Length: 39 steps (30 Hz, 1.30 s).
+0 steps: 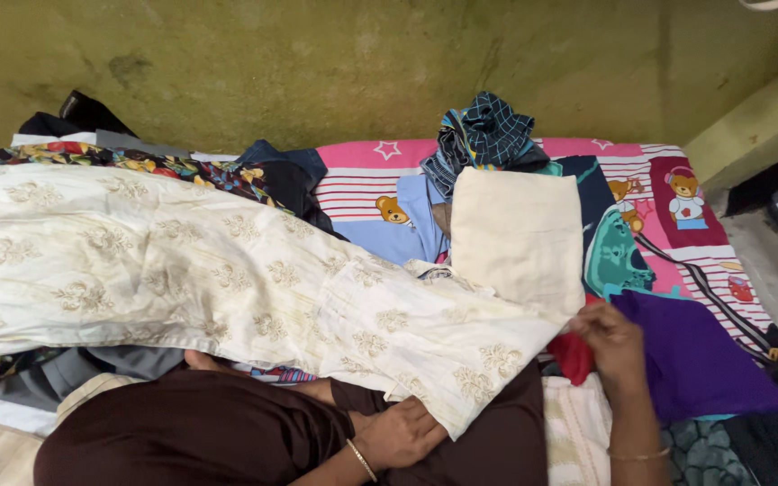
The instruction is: The person folds various items of clothing, including an embroidered white garment, socks, and floral-patterned pieces, on a bed.
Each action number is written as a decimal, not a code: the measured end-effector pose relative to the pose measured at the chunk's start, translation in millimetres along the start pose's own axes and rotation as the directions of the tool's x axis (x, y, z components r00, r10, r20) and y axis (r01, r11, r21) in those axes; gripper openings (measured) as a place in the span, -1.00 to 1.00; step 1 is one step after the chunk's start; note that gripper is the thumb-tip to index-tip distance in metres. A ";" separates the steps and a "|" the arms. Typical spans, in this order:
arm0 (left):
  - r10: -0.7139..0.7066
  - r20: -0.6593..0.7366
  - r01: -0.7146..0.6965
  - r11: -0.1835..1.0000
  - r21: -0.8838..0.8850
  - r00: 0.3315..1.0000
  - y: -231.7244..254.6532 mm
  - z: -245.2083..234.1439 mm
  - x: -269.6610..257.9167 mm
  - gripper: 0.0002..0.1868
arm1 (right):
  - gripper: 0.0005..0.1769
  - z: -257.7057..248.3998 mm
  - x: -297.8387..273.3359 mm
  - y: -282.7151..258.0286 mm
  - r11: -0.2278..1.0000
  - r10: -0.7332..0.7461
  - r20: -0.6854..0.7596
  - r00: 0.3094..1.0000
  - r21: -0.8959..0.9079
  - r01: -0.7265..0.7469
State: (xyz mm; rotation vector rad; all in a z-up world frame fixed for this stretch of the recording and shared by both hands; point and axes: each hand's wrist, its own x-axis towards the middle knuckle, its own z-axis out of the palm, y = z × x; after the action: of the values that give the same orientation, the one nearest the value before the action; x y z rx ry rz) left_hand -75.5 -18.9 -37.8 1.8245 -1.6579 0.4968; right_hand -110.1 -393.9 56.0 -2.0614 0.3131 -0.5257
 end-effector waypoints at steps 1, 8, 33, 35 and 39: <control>0.006 0.005 -0.006 1.000 0.013 1.000 -0.1 0.0 2.0 -0.74 | -0.95 -4.2 8.2 -1.0 0.999 -0.049 -0.031 0.998 0.013 0.050; 0.066 -0.026 -0.066 0.998 -0.005 0.998 -2.3 -5.3 7.6 -0.75 | -0.72 3.0 51.0 50.6 0.919 0.393 0.097 0.914 -0.001 -0.395; -0.164 0.186 0.173 0.984 -0.032 0.969 12.9 -24.5 39.7 -0.51 | -0.27 42.5 -5.0 21.3 0.843 0.138 -0.380 0.914 0.530 0.093; -0.191 0.166 0.189 0.982 0.027 0.967 15.5 -26.9 43.8 -0.47 | -0.34 44.0 1.4 49.8 0.772 0.419 -0.219 0.881 0.597 -0.219; -0.155 0.040 0.157 0.987 -0.040 0.987 7.3 -37.5 48.0 -0.36 | -0.13 67.5 -22.5 59.2 0.727 0.646 -0.170 0.744 0.432 -0.533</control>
State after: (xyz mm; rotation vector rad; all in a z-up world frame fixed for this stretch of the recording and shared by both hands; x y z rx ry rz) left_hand -71.0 -30.2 22.3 1.9237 -1.5218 0.3598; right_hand -97.8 -364.4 -30.8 -1.3963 0.9689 -0.4544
